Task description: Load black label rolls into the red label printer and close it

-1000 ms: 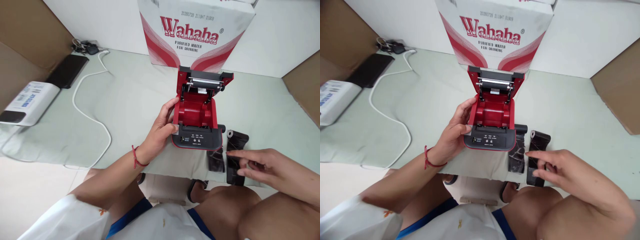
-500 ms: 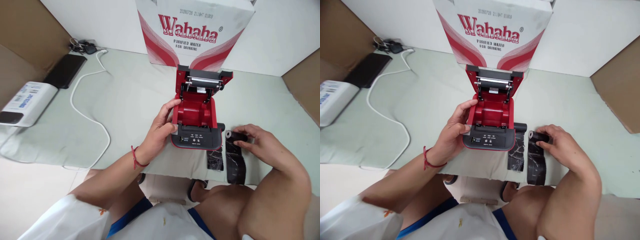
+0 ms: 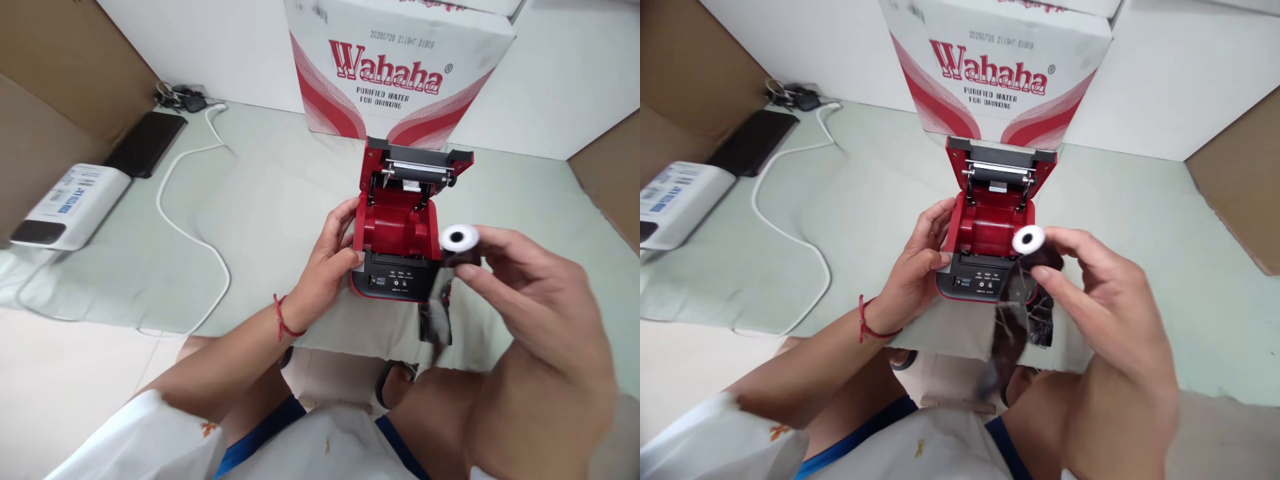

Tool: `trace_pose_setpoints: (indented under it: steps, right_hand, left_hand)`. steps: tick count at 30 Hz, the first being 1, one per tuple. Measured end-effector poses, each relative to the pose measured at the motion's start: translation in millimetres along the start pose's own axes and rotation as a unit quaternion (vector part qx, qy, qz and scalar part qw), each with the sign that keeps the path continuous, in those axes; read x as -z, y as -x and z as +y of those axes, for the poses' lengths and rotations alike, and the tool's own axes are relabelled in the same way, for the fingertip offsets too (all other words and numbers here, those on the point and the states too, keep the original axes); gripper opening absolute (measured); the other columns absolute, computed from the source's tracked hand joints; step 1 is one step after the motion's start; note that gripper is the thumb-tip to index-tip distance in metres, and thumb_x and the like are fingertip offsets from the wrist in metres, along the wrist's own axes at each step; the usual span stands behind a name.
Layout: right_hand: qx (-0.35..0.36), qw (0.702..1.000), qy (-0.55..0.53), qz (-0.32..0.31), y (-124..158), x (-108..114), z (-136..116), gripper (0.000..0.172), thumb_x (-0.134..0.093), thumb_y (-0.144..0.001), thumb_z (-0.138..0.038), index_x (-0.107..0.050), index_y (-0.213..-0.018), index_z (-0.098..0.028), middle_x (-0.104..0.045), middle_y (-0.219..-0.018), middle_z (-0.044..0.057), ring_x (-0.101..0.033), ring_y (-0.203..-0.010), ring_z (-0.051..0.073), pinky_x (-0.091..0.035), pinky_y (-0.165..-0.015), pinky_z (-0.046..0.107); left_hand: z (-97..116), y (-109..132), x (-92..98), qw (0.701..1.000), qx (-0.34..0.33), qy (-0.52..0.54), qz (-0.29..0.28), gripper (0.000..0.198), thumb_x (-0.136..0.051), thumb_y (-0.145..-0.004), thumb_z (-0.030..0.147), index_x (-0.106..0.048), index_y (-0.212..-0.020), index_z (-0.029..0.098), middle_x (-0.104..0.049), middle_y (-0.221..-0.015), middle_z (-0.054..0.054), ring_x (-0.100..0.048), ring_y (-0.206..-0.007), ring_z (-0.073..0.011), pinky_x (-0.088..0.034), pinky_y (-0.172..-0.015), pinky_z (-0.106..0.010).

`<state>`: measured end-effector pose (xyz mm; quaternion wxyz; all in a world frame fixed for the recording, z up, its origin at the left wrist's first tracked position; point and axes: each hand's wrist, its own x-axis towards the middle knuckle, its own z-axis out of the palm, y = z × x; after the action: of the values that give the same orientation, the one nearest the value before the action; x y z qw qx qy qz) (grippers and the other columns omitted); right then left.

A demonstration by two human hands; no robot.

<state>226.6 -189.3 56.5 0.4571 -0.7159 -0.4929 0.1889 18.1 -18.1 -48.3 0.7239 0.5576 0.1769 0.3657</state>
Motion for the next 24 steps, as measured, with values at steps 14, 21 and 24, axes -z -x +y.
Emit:
trace_pose_setpoints:
  steps: [14,21,24]
  right_hand:
    - [0.094,0.974,0.182,-0.093,-47.2,-42.8,6.1,0.041,-0.066,-0.111,-0.041,-0.086,-0.143,-0.024,-0.085,-0.146,0.016,-0.068,-0.157,0.040,-0.061,-0.127,0.065]
    - [0.119,0.967,0.177,-0.136,-65.2,-47.6,12.4,0.035,-0.063,-0.110,-0.039,-0.090,-0.130,-0.030,-0.088,-0.141,0.010,-0.074,-0.151,0.036,-0.061,-0.128,0.062]
    - [0.102,0.971,0.174,-0.131,-65.2,-50.8,15.5,0.035,-0.065,-0.110,-0.040,-0.090,-0.132,-0.031,-0.087,-0.146,0.009,-0.071,-0.155,0.036,-0.059,-0.131,0.063]
  left_hand:
    - [8.1,20.2,7.8,0.901,-0.305,-0.295,-0.093,0.076,-0.074,-0.089,0.053,-0.062,-0.161,0.034,-0.064,-0.169,-0.012,-0.043,-0.175,-0.0527,-0.028,-0.146,-0.080]
    - [1.4,32.1,-3.6,0.829,-0.396,-0.385,-0.086,0.069,-0.072,-0.091,0.030,-0.066,-0.159,0.028,-0.080,-0.149,-0.013,-0.064,-0.162,-0.0392,-0.041,-0.144,-0.065]
    - [0.0,36.0,-4.7,0.808,-0.421,-0.408,-0.061,0.055,-0.072,-0.099,0.037,-0.072,-0.154,0.030,-0.084,-0.138,-0.010,-0.071,-0.153,-0.0331,-0.047,-0.142,-0.056]
